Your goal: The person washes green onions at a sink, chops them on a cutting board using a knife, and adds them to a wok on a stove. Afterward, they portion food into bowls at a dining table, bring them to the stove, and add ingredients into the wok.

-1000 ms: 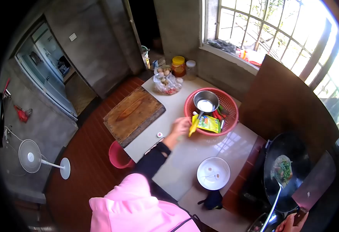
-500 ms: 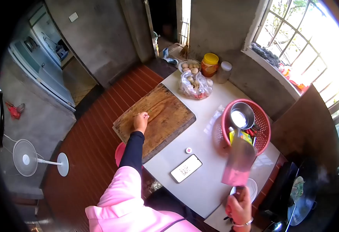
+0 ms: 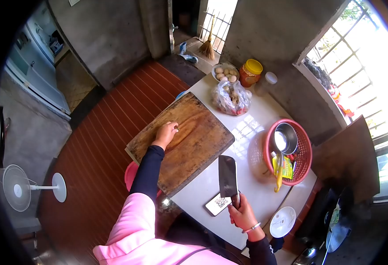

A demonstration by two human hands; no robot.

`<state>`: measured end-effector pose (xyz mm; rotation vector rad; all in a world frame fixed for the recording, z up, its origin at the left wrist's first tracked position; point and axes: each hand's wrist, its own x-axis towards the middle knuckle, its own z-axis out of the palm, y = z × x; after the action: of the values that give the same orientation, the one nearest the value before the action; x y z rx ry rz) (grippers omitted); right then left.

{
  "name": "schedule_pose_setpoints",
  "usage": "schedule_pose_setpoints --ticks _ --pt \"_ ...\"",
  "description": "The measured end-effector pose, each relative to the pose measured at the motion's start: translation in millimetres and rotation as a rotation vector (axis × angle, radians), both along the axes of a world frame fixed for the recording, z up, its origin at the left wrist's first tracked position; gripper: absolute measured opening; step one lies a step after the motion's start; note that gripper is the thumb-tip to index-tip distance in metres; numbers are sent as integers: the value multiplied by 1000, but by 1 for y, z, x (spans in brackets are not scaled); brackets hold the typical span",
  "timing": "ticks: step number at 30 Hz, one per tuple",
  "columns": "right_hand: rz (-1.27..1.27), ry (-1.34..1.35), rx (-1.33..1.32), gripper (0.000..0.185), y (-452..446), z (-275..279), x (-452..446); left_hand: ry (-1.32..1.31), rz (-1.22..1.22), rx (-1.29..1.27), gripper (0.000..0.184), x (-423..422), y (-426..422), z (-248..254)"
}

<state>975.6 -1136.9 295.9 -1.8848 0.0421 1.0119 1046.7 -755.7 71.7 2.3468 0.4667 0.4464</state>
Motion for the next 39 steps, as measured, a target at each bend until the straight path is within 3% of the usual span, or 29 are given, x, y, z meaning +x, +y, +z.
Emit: schedule_pose_setpoints --ticks 2,5,7,8,10,12,13,15,19,22,25,26,29,31,32,33,35,39 --pt "36 -3 -37 31 16 -8 8 162 -51 21 7 2 1 9" --pt "104 -22 -84 34 33 -48 22 90 -84 113 10 11 7 -20" --pt "241 -473 -145 44 44 -82 30 109 -25 184 10 9 1 -28" --pt "259 -535 -184 46 53 -87 32 126 31 257 10 6 -4 -31" --pt "312 -756 -189 46 76 -98 44 -208 53 -242 14 -19 -17 -19" --pt "341 -915 -214 42 93 -116 56 -83 225 -1139 10 -57 -38 23" --pt "366 -993 -249 39 100 -119 60 -166 241 -1446 8 -77 -43 20" --pt "392 -1068 -280 36 113 -137 73 -143 298 -1614 10 -117 -60 38" --pt "506 -1208 -356 33 126 -155 93 -73 291 -1792 4 -168 -90 41" --pt "522 -1224 -426 33 125 -163 101 -46 246 -1849 9 -174 -113 44" --pt "477 -1229 -426 32 117 -162 102 54 151 -1901 10 -156 -134 58" --pt "359 -1367 -426 31 115 -164 98 68 123 -1909 9 -146 -141 62" --pt "184 -1167 -38 30 91 -130 75 62 164 -2011 10 -123 -167 66" --pt "113 -1105 48 27 64 -105 49 82 125 -2069 9 -101 -183 64" --pt "139 -900 120 27 46 -102 36 -5 146 -2090 9 -88 -196 65" --pt "139 -929 161 31 33 -86 26 -89 166 -2111 8 -76 -209 67" --pt "156 -772 95 34 5 -55 9 -4 175 -2131 7 -57 -240 85" --pt "-46 -886 118 31 -51 -55 -10 254 -41 -2213 6 -34 -308 104"
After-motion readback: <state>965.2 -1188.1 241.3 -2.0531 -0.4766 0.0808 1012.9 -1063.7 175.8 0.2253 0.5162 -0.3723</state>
